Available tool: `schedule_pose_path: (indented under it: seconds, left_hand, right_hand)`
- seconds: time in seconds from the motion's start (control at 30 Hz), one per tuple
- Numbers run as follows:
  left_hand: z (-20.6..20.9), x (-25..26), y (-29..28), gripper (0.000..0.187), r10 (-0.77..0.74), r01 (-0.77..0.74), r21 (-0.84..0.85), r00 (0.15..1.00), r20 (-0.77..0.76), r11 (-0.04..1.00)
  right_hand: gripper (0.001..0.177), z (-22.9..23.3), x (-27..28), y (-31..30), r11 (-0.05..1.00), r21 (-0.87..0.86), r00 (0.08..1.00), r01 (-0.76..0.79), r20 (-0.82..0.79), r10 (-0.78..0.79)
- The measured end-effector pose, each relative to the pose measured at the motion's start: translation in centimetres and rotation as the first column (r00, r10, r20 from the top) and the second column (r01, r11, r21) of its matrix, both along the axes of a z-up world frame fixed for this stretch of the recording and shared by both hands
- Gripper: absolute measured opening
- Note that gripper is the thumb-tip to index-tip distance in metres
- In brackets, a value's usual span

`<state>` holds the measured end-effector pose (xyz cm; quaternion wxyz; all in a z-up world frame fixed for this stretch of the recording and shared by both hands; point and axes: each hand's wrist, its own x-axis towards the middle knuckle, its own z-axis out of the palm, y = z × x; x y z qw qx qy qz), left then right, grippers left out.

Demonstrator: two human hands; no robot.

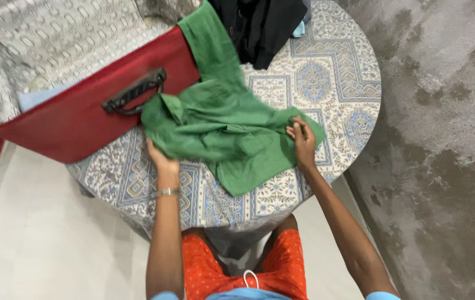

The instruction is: The person takes a black jacket and a green shirt from a red suitcase, buttons them on a table, and then begins folding a pair of light blue jeans.

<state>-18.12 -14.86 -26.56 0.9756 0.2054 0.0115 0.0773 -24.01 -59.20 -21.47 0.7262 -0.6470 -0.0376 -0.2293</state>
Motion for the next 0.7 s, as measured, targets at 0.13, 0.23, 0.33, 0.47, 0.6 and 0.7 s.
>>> schedule_pose_path:
  seconds: [0.13, 0.23, 0.33, 0.47, 0.6, 0.7]
  left_hand:
    - [2.2, -4.9, -2.1, 0.074, 0.188, -0.158, 0.229, 0.975, -0.115, 0.961]
    - [5.6, -7.9, -3.7, 0.08, 0.266, -0.022, 0.5, 0.866, -0.423, 0.866]
    - [6.4, -8.4, -4.4, 0.08, 0.305, -0.115, 0.597, 0.925, -0.228, 0.794]
    - [4.3, -7.8, -3.7, 0.078, 0.279, -0.265, 0.649, 0.957, 0.085, 0.713]
    - [3.3, -7.0, -3.1, 0.073, 0.226, -0.239, 0.66, 0.968, 0.107, 0.712]
    - [3.5, -7.2, -3.0, 0.075, 0.218, -0.23, 0.697, 0.97, 0.107, 0.679]
  right_hand:
    - [0.038, 0.8, -0.6, 1.0, 0.959, -0.272, 0.996, 0.078, 0.056, -0.065]
    - [0.036, 1.7, -1.4, 1.9, 0.887, -0.44, 0.989, 0.142, 0.093, -0.113]
    - [0.041, 2.2, -1.6, 2.6, 0.854, -0.494, 0.984, 0.164, 0.137, -0.11]
    - [0.05, 2.8, -1.7, 2.5, 0.768, -0.596, 0.972, 0.236, 0.143, -0.188]
    - [0.026, 2.0, -1.6, 2.4, 0.713, -0.652, 0.965, 0.258, 0.138, -0.223]
    - [0.016, 1.5, -1.3, 2.0, 0.739, -0.602, 0.953, 0.302, 0.214, -0.215]
